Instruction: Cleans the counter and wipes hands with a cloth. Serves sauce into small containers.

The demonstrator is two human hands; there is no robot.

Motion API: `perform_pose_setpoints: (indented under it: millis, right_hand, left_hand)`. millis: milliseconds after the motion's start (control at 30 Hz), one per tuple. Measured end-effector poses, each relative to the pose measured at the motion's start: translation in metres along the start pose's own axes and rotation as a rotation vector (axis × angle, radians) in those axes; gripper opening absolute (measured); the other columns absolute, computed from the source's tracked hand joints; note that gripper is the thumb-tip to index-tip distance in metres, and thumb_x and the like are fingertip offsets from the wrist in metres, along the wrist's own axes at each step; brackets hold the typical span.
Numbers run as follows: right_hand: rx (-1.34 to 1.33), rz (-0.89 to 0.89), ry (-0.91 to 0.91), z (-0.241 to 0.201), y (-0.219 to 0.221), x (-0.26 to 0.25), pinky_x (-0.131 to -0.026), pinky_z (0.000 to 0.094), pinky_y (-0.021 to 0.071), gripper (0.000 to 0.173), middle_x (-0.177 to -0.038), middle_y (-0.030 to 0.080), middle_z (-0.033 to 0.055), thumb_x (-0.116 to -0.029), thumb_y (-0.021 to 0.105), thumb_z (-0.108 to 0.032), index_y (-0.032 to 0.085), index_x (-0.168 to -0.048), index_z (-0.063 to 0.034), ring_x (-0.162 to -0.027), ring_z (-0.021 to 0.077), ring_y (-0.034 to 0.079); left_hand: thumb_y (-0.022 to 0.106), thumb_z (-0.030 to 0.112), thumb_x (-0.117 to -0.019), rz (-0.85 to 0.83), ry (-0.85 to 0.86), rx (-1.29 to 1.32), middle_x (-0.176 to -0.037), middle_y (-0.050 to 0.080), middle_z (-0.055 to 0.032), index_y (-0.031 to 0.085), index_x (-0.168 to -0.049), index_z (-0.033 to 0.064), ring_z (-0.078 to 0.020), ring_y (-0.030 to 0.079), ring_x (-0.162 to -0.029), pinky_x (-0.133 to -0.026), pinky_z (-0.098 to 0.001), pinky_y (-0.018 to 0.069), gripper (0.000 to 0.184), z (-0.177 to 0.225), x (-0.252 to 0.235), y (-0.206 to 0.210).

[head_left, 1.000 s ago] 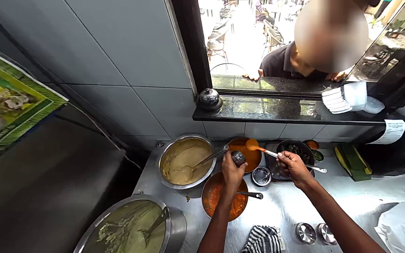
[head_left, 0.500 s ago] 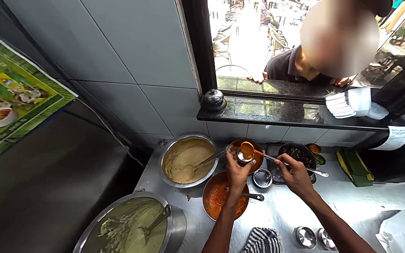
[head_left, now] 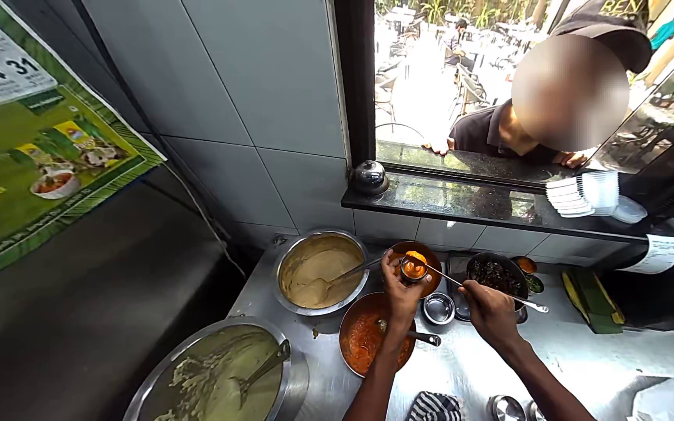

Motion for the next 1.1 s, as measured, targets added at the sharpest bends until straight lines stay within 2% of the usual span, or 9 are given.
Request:
perform_pose_setpoints:
  millis: [467,600,700,967,1100]
  right_hand:
    - [-0.002,-0.023,0.014,-0.002,0.015,0.009,-0.050,0.0356,0.0490,0.032,-0.064,0.059,-0.0008,-0.1053,0.047,-0.030,0.068,-0.087,-0.0145,-0.057,0.0149,0.061]
    - [0.018,-0.027,0.009,-0.004,0.018,0.010,-0.050,0.0367,0.0506,0.033,-0.065,0.061,0.0002,-0.1055,0.047,-0.029,0.069,-0.088,-0.0136,-0.058,0.0164,0.063]
    - [0.026,-0.046,0.004,-0.004,0.023,0.011,-0.050,0.0362,0.0494,0.032,-0.063,0.058,-0.0004,-0.1054,0.046,-0.028,0.066,-0.085,-0.0142,-0.057,0.0162,0.061]
    - [0.006,-0.056,0.006,-0.007,0.025,0.012,-0.049,0.0357,0.0488,0.031,-0.062,0.057,-0.0008,-0.1048,0.047,-0.028,0.065,-0.084,-0.0144,-0.056,0.0157,0.061]
    - [-0.068,-0.047,0.083,0.001,0.023,0.014,-0.048,0.0362,0.0480,0.032,-0.062,0.056,-0.0020,-0.1061,0.046,-0.032,0.066,-0.089,-0.0151,-0.054,0.0143,0.059]
  left_hand:
    - [0.093,-0.001,-0.0644,0.046,-0.040,-0.052,-0.134,0.059,-0.0097,0.031,-0.154,0.0249,-0.0272,0.069,-0.104,-0.081,-0.0449,0.0634,0.112,-0.016,0.001,-0.006]
    - [0.092,-0.001,-0.0651,0.035,-0.012,-0.050,-0.136,0.057,-0.0115,0.032,-0.154,0.0210,-0.0271,0.067,-0.108,-0.082,-0.0447,0.0623,0.109,-0.015,-0.001,-0.008]
    - [0.091,-0.003,-0.0644,0.034,-0.011,-0.038,-0.137,0.056,-0.0124,0.032,-0.153,0.0210,-0.0285,0.066,-0.109,-0.082,-0.0458,0.0621,0.109,-0.019,-0.002,-0.011]
    - [0.089,-0.004,-0.0670,0.022,-0.016,-0.046,-0.140,0.055,-0.0093,0.038,-0.149,0.0222,-0.0278,0.065,-0.112,-0.083,-0.0458,0.0620,0.101,-0.020,0.000,-0.015]
    - [0.091,-0.005,-0.0662,0.017,-0.017,-0.017,-0.136,0.058,-0.0084,0.039,-0.147,0.0227,-0.0272,0.067,-0.112,-0.083,-0.0455,0.0629,0.099,-0.021,0.002,-0.015]
Point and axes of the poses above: each hand's wrist, its own x-axis away from the middle knuckle, its own y-axis out of the palm, z = x × y, the point moved 10 cm from there along -x, towards the middle knuckle
